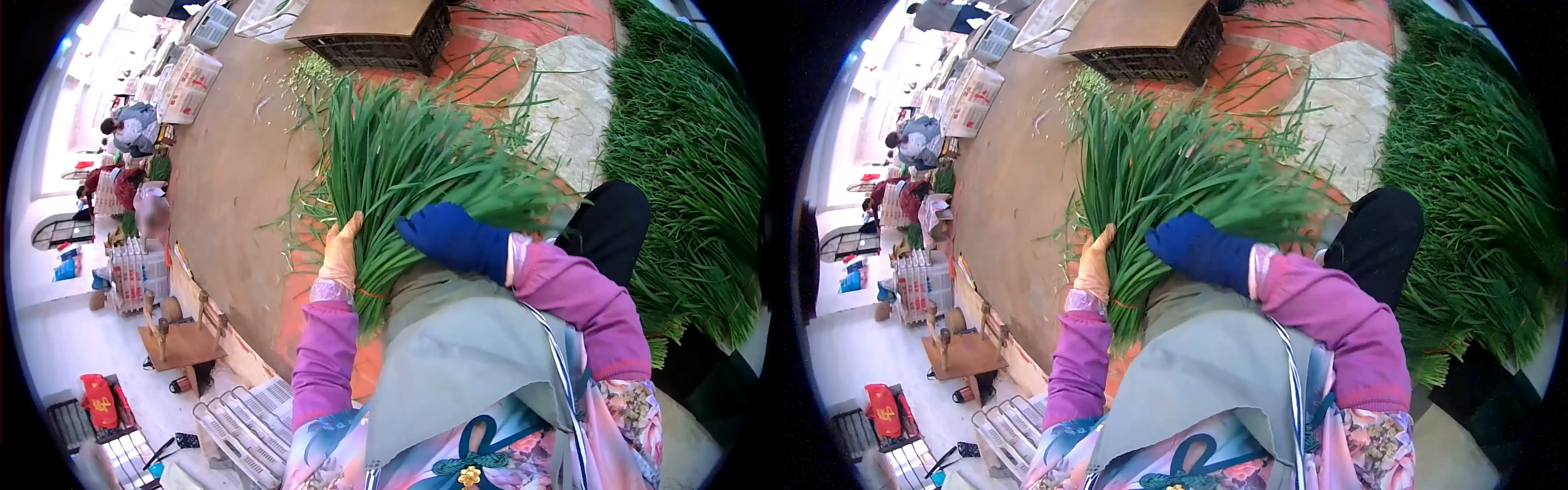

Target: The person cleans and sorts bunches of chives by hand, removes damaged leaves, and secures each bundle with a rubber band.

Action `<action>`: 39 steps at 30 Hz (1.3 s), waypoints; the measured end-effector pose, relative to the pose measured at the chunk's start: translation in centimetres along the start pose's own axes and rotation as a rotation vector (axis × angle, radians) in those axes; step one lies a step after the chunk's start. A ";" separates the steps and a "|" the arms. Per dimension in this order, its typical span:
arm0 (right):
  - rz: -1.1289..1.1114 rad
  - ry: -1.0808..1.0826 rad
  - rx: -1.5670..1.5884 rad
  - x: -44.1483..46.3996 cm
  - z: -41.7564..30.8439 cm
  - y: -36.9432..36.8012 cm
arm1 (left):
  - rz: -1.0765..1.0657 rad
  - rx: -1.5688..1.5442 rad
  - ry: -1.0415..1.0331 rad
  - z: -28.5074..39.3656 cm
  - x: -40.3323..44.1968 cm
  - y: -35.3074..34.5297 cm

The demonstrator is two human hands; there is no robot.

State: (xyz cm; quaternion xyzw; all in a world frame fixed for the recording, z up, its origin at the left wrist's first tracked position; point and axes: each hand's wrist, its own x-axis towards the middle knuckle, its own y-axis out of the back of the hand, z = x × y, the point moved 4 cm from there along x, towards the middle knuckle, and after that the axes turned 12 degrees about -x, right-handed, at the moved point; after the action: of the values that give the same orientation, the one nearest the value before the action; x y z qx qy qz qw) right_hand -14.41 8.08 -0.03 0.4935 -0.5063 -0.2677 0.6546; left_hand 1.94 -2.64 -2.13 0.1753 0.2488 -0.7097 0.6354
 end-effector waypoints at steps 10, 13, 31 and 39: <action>-0.071 -0.085 -0.057 -2.7 -1.9 1.4 | -0.212 0.047 -0.195 -0.5 -1.3 -0.2; -0.021 -0.081 0.031 -2.7 -0.7 2.2 | -0.256 0.030 -0.254 -1.0 -1.9 -0.6; 0.149 -0.380 -0.409 2.6 13.7 15.0 | -0.277 0.442 -0.651 -1.8 -4.9 -2.0; 0.242 -0.199 -0.175 3.1 16.1 11.3 | -0.313 0.504 -0.769 -1.5 -5.4 -2.5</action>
State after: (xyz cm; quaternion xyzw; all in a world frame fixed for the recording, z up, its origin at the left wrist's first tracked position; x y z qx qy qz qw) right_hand -30.00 3.60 11.60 0.3412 -0.5991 -0.2774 0.6691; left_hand 0.09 2.84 0.01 0.0090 -0.1604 -0.8481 0.5049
